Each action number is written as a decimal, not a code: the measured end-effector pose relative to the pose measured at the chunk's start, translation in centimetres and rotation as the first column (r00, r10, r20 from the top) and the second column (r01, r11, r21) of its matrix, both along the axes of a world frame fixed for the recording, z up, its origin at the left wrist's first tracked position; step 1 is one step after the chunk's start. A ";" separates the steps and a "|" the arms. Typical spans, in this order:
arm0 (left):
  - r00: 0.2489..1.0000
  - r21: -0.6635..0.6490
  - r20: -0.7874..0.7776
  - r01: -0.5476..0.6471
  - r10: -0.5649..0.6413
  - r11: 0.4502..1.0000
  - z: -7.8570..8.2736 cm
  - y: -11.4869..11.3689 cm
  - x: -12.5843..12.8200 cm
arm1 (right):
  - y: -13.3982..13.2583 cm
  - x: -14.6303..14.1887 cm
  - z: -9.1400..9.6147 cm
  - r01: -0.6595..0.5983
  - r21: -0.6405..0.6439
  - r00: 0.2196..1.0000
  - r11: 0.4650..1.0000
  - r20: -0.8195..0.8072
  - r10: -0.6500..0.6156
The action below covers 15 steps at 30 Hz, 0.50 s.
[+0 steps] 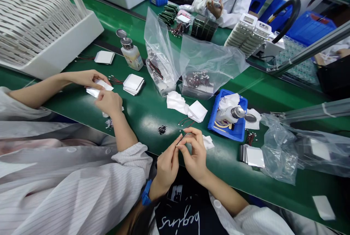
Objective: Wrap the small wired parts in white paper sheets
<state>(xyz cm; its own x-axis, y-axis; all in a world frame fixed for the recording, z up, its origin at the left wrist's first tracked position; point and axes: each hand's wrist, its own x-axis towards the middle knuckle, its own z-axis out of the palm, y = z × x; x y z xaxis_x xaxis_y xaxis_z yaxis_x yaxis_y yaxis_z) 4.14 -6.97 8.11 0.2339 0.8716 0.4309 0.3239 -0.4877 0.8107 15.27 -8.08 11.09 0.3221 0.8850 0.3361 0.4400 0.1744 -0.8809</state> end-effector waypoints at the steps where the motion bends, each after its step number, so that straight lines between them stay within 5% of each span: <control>1: 1.000 -0.022 0.005 0.003 -0.003 1.000 0.0 -0.1 0.0 | 0.0 0.0 0.0 -0.004 -0.003 1.000 1.000 -0.010 0.004; 10: 0.997 -0.253 0.079 -0.005 0.026 0.967 0.2 -0.2 -0.1 | 0.0 0.2 -0.3 0.010 -0.023 0.995 1.000 -0.098 -0.013; 15: 0.993 -0.233 0.115 -0.010 0.038 0.972 0.4 0.1 -0.3 | 0.1 0.7 -0.4 -0.059 -0.035 0.994 0.998 -0.095 0.056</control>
